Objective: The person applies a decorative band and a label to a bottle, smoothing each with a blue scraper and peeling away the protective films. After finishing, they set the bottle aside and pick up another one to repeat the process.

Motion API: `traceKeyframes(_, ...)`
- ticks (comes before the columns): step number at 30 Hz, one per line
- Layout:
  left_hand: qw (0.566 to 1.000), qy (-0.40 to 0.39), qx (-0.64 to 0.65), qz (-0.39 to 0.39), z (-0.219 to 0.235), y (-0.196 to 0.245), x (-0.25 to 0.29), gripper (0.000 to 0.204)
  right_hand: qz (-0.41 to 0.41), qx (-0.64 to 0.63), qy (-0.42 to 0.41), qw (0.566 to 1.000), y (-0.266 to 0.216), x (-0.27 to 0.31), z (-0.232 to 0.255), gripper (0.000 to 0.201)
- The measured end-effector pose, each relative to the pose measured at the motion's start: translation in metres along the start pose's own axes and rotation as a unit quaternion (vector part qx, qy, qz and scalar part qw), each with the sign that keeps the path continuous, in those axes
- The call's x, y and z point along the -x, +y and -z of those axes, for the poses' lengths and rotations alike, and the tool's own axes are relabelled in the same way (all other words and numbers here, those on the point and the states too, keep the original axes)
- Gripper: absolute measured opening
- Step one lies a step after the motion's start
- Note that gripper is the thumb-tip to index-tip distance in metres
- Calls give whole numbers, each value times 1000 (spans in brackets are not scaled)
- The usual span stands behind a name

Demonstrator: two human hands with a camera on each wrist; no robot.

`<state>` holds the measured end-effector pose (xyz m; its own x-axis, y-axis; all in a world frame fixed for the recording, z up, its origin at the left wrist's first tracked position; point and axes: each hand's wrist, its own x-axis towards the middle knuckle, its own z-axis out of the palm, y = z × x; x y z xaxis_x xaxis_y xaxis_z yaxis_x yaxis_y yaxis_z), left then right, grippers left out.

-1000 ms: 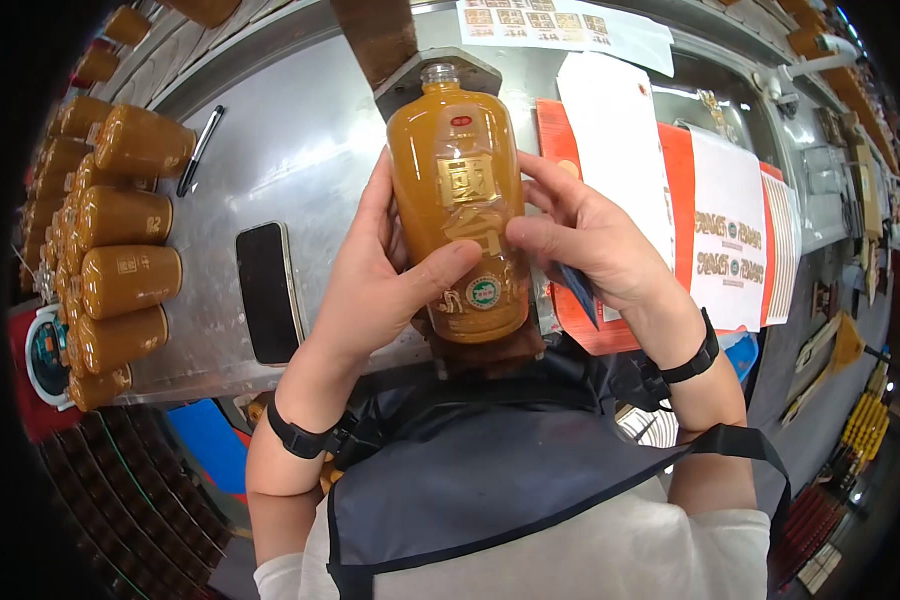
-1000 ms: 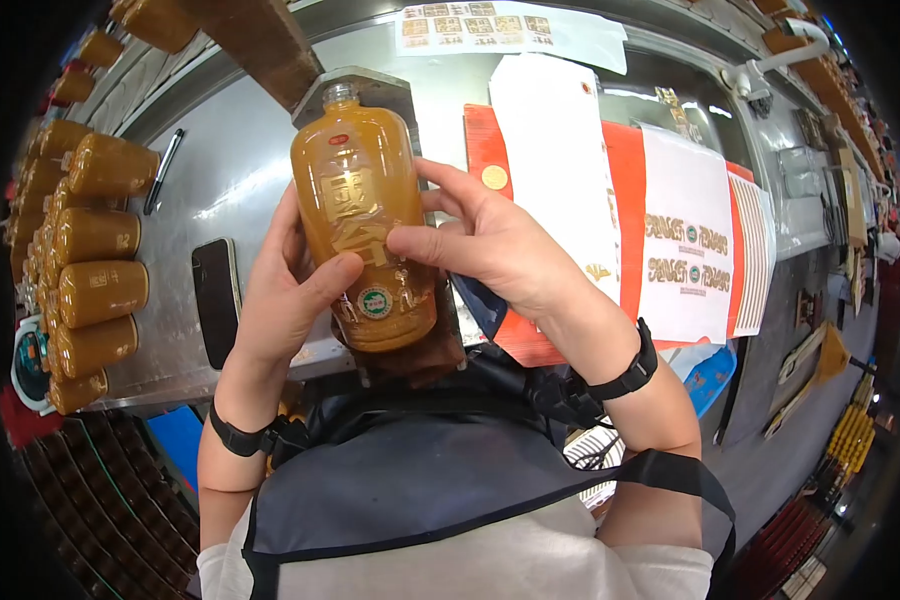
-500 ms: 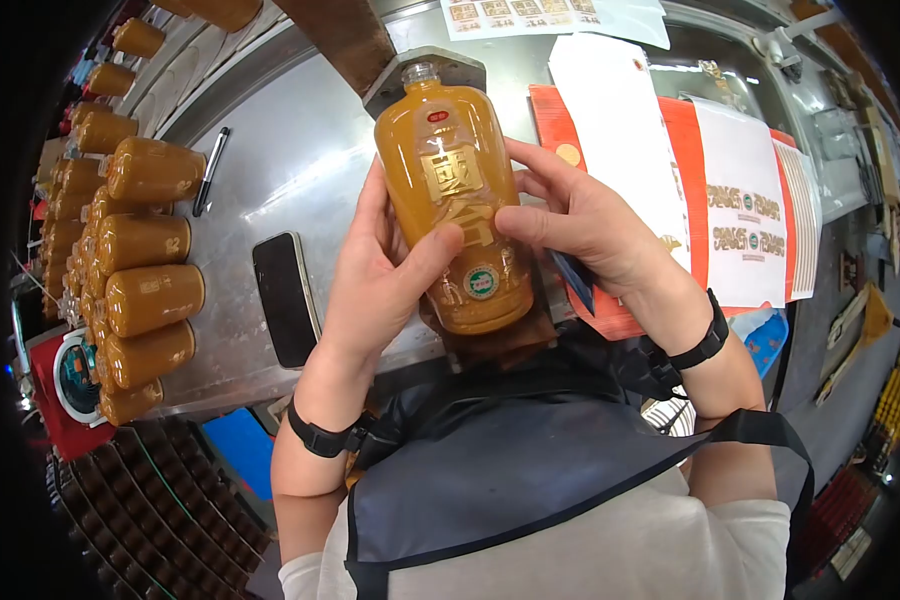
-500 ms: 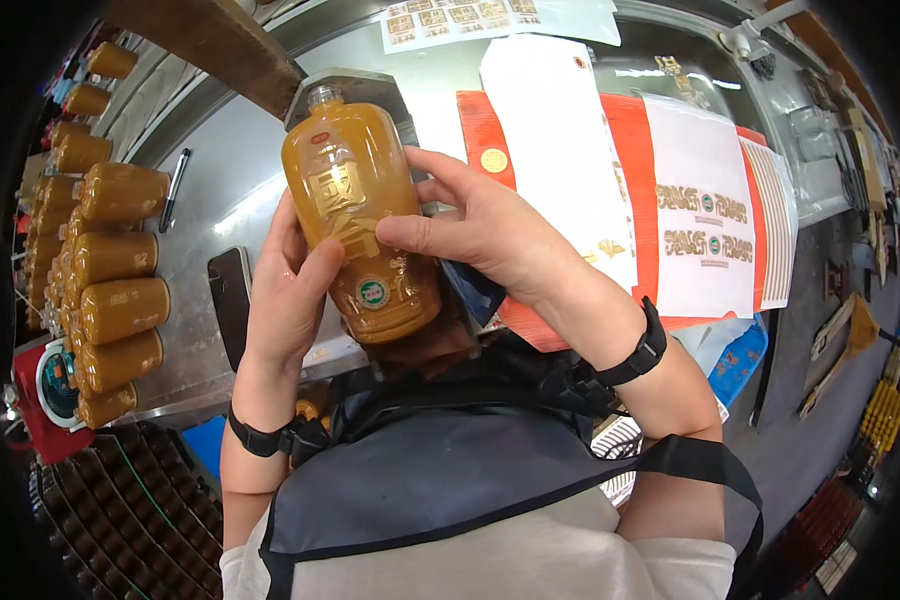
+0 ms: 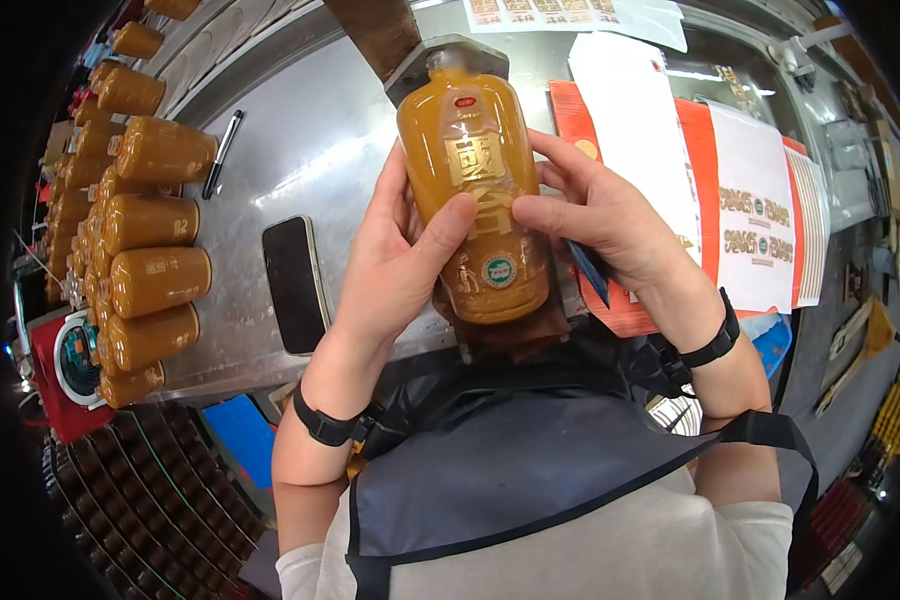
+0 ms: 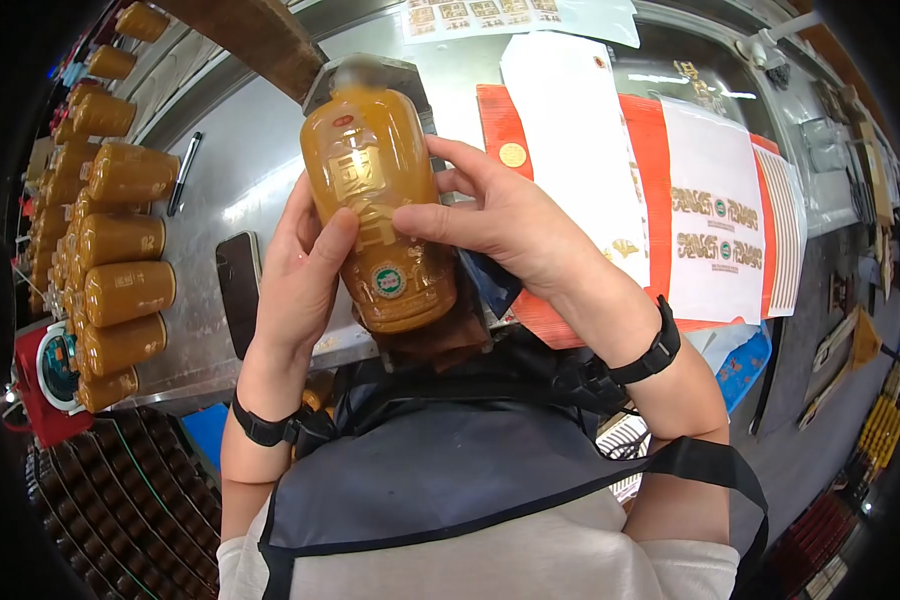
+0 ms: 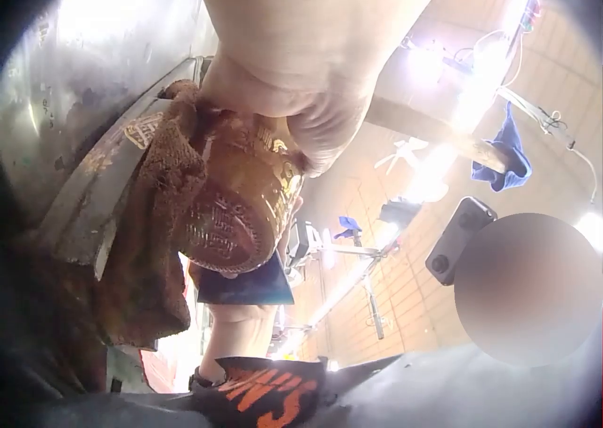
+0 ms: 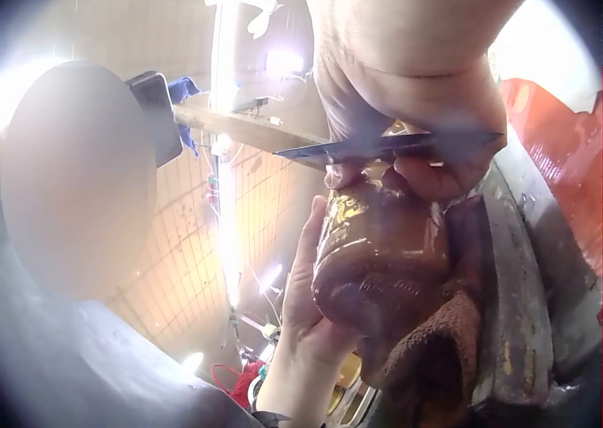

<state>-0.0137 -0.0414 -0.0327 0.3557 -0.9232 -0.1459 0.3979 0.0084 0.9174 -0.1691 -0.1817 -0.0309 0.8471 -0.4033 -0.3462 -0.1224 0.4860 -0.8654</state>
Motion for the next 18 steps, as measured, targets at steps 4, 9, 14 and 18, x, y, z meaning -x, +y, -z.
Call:
traceKeyframes(4,1000,-3,-7,5,-1,2,0,74,-9,9,3,1000,-2,1,0,91)
traceKeyframes(9,1000,-6,-10,3,-4,4,0,72,-14,9,5,1000,-5,2,-2,90)
traceKeyframes(14,1000,0,-13,7,-7,6,-1,71,-28,20,16,999,-11,4,-6,89)
traceKeyframes(18,1000,3,-5,3,-8,5,-1,70,-16,26,19,999,-8,4,-7,88)
